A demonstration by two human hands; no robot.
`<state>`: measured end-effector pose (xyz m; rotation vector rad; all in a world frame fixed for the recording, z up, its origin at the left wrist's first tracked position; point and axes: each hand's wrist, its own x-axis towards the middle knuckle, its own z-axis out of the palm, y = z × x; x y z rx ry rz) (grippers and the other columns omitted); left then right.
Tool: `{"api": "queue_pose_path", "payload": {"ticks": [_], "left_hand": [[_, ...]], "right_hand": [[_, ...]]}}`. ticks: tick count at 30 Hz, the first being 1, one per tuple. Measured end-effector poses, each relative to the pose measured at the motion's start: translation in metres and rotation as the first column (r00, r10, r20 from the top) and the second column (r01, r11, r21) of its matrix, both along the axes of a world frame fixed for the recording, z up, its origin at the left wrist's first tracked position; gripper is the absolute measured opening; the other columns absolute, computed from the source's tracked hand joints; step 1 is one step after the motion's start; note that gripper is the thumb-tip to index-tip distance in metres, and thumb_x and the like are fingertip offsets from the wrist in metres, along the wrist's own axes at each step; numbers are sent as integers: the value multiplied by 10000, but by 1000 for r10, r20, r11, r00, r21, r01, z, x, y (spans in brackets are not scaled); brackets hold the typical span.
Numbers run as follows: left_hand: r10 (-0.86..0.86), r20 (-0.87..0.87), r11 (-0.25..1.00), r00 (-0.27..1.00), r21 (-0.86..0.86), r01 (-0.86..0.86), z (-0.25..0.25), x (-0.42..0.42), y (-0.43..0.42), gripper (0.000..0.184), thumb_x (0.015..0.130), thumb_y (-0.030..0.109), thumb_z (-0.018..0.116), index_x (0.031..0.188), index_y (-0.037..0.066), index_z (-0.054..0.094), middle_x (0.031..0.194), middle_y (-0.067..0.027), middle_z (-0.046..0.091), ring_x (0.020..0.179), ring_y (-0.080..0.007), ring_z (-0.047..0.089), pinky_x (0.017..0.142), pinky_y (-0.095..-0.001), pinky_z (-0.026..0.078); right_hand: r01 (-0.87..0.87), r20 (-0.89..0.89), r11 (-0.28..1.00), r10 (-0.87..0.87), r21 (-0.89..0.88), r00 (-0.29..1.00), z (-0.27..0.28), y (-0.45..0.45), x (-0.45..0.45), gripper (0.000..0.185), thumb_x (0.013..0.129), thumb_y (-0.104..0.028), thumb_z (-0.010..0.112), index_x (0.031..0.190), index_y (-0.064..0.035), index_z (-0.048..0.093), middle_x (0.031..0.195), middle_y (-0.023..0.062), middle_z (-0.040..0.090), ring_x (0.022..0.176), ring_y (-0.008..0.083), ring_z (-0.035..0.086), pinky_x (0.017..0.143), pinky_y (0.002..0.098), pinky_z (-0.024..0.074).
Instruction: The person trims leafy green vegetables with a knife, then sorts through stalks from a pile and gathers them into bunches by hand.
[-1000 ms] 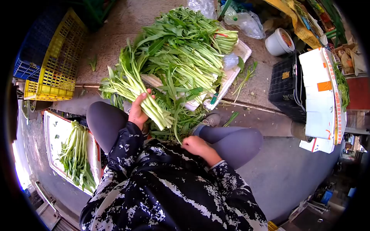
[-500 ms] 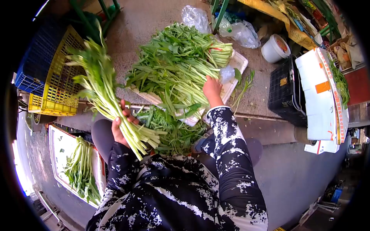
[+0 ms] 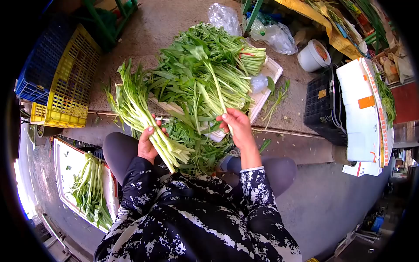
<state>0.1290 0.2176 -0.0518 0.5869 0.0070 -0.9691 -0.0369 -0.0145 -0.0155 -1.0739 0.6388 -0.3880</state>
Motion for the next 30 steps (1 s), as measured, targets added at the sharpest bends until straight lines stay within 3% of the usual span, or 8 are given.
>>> {"api": "queue_pose_path", "payload": {"ticks": [4, 8, 11, 13, 18, 21, 26, 30], "left_hand": [[-100, 4, 988, 995, 117, 99, 1, -13, -8, 441, 745, 99, 632, 1143, 104, 439, 968, -67, 575, 871, -243, 585, 753, -387, 510], [-178, 23, 975, 984, 139, 173, -10, -26, -8, 478, 761, 80, 615, 1194, 83, 412, 1004, -86, 579, 883, -270, 587, 776, -386, 501], [-201, 11, 971, 979, 135, 198, -11, -32, -13, 475, 765, 76, 614, 1194, 83, 410, 1017, -99, 574, 915, -282, 576, 821, -407, 479], [-220, -2, 971, 976, 100, 219, -11, -34, -17, 446, 765, 71, 614, 1168, 77, 424, 1096, -123, 557, 1036, -318, 536, 895, -427, 442], [-201, -18, 973, 979, 111, 202, -14, -41, -26, 398, 772, 54, 599, 1139, 46, 447, 1155, -142, 524, 1116, -308, 487, 924, -429, 424], [-188, 33, 969, 982, 168, 180, -20, -40, -28, 381, 770, 67, 611, 1126, -7, 497, 1039, -112, 587, 921, -220, 583, 809, -356, 493], [-184, -7, 955, 983, 236, 180, -25, -38, -27, 334, 768, 51, 609, 1087, -23, 544, 983, -104, 608, 874, -207, 599, 798, -349, 498], [-167, 5, 954, 986, 252, 160, -28, -40, -27, 331, 767, 37, 605, 1086, -23, 541, 970, -103, 611, 862, -209, 603, 802, -351, 496]], "right_hand": [[-3, -405, 998, 26, 58, 914, -56, 6, -9, 176, 855, -170, 554, 913, -3, 550, 717, 59, 596, 512, 85, 467, 462, 213, 377], [115, -382, 973, -186, -200, 905, -71, 25, -8, 306, 899, -282, 485, 873, 10, 572, 700, 46, 585, 550, 97, 492, 557, 256, 407], [255, -245, 895, -357, -367, 901, -80, 54, 2, 281, 902, -243, 486, 941, 25, 564, 716, 46, 593, 602, 91, 529, 573, 234, 425], [250, -177, 908, -322, -336, 930, -78, 72, 5, 203, 873, -117, 533, 1007, 35, 536, 770, 53, 607, 670, 90, 563, 594, 204, 452], [162, -83, 926, -202, -342, 976, -81, 105, 2, 151, 855, -58, 558, 982, 21, 541, 826, 60, 620, 723, 83, 575, 623, 211, 464], [28, -87, 974, -49, -226, 995, -75, 112, 2, 138, 853, -62, 567, 962, 18, 542, 814, 56, 622, 719, 79, 573, 629, 195, 451], [-117, -151, 993, 120, 29, 981, -59, 95, 6, 164, 824, -100, 620, 929, 13, 562, 845, 41, 597, 790, 81, 550, 691, 195, 439], [-27, -127, 988, 47, 154, 991, -58, 91, 15, 199, 792, -115, 663, 914, 9, 566, 841, 44, 597, 774, 97, 561, 709, 198, 452]]}}
